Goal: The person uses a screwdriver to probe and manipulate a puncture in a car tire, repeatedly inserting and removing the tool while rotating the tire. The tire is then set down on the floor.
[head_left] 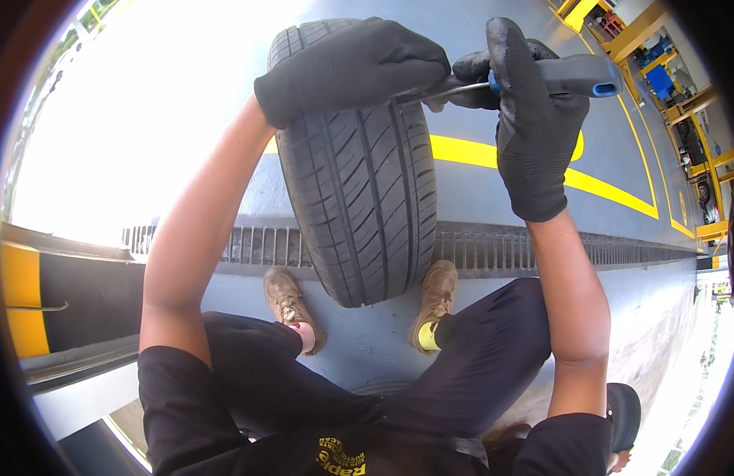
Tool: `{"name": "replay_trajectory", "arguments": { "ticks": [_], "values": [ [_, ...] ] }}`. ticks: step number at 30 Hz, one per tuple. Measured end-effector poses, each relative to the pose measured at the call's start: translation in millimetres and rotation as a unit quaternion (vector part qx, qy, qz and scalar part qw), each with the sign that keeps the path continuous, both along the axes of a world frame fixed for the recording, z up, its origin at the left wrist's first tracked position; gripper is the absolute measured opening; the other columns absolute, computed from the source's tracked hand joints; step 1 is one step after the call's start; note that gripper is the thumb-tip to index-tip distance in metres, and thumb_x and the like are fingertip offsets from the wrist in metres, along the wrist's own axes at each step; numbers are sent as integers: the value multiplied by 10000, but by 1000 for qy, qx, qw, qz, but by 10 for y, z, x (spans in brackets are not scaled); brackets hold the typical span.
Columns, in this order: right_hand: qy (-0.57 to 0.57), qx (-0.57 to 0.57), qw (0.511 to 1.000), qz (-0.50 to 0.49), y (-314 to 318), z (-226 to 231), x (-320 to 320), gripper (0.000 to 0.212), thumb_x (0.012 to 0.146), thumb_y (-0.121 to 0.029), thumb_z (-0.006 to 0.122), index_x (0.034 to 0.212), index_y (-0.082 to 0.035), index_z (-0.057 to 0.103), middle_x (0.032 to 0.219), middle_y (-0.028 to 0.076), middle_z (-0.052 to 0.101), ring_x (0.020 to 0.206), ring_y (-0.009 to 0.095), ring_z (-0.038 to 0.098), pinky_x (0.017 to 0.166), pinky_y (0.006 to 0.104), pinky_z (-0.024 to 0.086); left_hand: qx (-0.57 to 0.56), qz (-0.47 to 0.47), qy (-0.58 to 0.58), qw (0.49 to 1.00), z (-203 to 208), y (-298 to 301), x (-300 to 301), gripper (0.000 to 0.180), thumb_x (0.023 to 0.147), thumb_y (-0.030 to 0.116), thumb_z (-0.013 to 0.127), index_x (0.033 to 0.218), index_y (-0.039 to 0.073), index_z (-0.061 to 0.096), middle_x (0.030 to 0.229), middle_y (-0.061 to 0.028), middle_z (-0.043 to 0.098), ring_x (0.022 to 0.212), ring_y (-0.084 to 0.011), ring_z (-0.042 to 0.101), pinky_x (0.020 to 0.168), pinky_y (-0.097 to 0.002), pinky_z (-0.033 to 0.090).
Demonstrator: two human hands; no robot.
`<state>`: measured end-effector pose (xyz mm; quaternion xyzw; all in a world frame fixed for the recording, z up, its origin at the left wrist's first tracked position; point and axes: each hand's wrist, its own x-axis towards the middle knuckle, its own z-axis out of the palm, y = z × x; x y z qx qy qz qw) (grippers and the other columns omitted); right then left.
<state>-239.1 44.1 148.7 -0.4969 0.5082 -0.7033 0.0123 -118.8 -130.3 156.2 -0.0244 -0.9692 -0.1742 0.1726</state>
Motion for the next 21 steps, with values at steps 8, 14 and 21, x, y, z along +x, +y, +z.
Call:
{"name": "replay_trajectory", "arguments": {
  "ticks": [8,14,21],
  "values": [
    [33,92,993,-61,37,45,53,245,985,-210,692,1058,24,710,849,116,705,678,191,732,535,296,591,90,-24,-29,995,106,7,88,380,971,325,619,1138,6,740,968,-139,723,869,-208,704,859,-354,564],
    [-87,135,987,-29,-77,403,124,238,935,-218,690,795,-26,677,616,6,601,516,95,581,489,258,443,152,-18,-65,986,136,33,87,389,956,308,645,1176,-1,730,1017,-144,746,904,-214,724,874,-347,571],
    [-49,38,987,-150,-79,426,473,281,927,-197,702,706,-30,657,612,25,618,484,89,565,463,257,399,117,-81,-14,990,56,51,6,444,993,322,638,1294,-2,677,1002,-156,752,913,-223,733,914,-353,570]
  ]
}}
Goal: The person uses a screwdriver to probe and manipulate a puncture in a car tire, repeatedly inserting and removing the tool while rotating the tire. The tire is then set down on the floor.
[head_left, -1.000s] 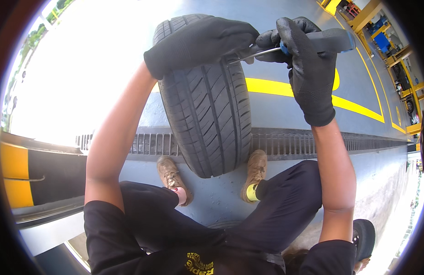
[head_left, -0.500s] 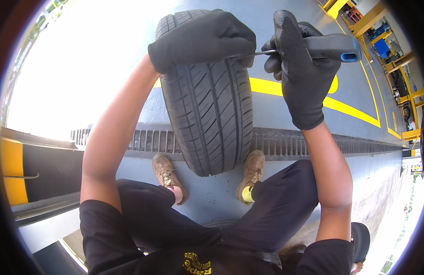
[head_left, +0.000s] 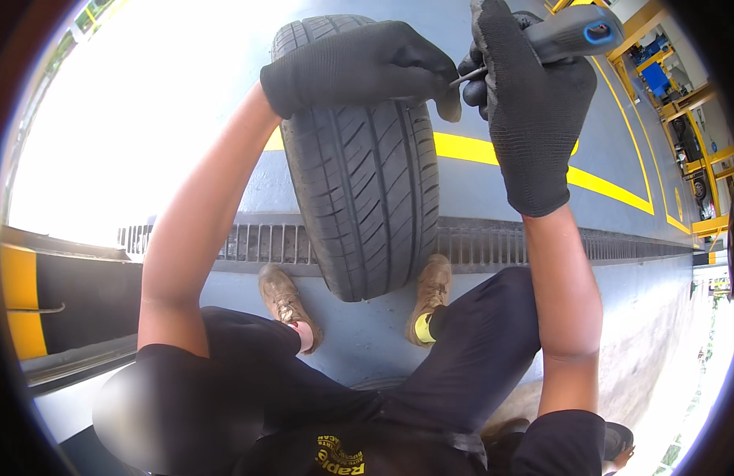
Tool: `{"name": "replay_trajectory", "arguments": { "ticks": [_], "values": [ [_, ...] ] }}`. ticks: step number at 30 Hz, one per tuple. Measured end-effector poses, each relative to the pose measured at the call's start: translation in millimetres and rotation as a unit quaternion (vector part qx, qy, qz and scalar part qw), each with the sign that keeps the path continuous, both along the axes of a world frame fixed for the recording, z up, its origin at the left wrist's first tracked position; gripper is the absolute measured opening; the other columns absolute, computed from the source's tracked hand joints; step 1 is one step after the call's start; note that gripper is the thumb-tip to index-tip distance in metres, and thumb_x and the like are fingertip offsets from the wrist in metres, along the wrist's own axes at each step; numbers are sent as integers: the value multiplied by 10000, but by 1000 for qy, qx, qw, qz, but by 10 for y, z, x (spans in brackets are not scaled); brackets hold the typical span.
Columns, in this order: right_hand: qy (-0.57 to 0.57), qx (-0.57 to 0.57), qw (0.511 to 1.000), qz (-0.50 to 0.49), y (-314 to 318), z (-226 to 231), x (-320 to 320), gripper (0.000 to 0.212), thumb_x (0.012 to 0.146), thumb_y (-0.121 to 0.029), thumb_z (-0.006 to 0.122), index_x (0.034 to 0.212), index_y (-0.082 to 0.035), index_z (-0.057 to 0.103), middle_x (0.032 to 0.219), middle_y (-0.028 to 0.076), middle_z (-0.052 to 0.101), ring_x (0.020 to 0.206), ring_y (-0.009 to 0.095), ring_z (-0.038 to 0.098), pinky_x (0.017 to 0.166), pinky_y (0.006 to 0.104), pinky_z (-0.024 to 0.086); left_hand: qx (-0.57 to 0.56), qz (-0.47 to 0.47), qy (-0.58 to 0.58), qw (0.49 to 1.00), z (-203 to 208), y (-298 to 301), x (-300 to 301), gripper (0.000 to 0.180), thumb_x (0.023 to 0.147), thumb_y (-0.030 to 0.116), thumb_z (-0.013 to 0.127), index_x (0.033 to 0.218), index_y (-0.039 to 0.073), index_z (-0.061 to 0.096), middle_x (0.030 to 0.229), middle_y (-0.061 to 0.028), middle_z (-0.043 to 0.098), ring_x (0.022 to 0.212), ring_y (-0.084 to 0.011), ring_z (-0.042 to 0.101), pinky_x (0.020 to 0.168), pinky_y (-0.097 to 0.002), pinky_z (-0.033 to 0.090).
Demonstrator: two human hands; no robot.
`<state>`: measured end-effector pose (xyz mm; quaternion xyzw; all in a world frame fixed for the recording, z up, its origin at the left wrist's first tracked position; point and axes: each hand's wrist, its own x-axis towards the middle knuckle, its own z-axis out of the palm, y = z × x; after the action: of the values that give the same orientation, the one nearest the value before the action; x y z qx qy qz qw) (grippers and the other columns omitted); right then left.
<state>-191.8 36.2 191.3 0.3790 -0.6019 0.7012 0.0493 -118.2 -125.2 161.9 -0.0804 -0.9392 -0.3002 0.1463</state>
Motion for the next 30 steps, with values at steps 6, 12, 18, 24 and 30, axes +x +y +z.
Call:
{"name": "replay_trajectory", "arguments": {
  "ticks": [6,12,18,24,30],
  "values": [
    [-58,26,996,66,73,-17,-156,305,949,-208,716,713,-24,657,607,41,620,496,106,600,462,252,430,-21,42,-48,998,68,87,53,438,1017,332,616,1291,-4,674,968,-149,757,880,-212,739,917,-354,571],
    [-123,-17,978,165,108,-78,-156,256,973,-227,699,897,8,631,712,96,646,524,152,649,479,271,517,-32,21,3,999,-57,-17,47,365,1026,410,536,1019,159,802,947,-21,781,872,-143,722,899,-331,547],
    [-92,-28,972,216,99,-209,-293,252,993,-219,646,1046,18,580,795,115,654,551,174,664,496,282,547,-27,42,-19,999,-55,3,73,397,1040,440,533,1045,146,801,933,-36,784,835,-147,729,878,-339,559],
    [90,-25,966,241,112,-400,-611,245,1010,-190,604,1089,43,604,914,158,696,648,198,706,542,294,578,-86,51,2,995,-90,-2,51,363,1042,334,557,1124,35,747,852,-81,738,746,-155,702,798,-324,570],
    [99,-18,947,305,147,-492,-719,293,1041,-194,554,1180,61,596,964,192,722,709,216,735,568,297,595,-86,27,0,996,-92,-23,44,355,1039,336,561,1036,41,758,784,-68,704,680,-140,658,734,-327,552]
  ]
}}
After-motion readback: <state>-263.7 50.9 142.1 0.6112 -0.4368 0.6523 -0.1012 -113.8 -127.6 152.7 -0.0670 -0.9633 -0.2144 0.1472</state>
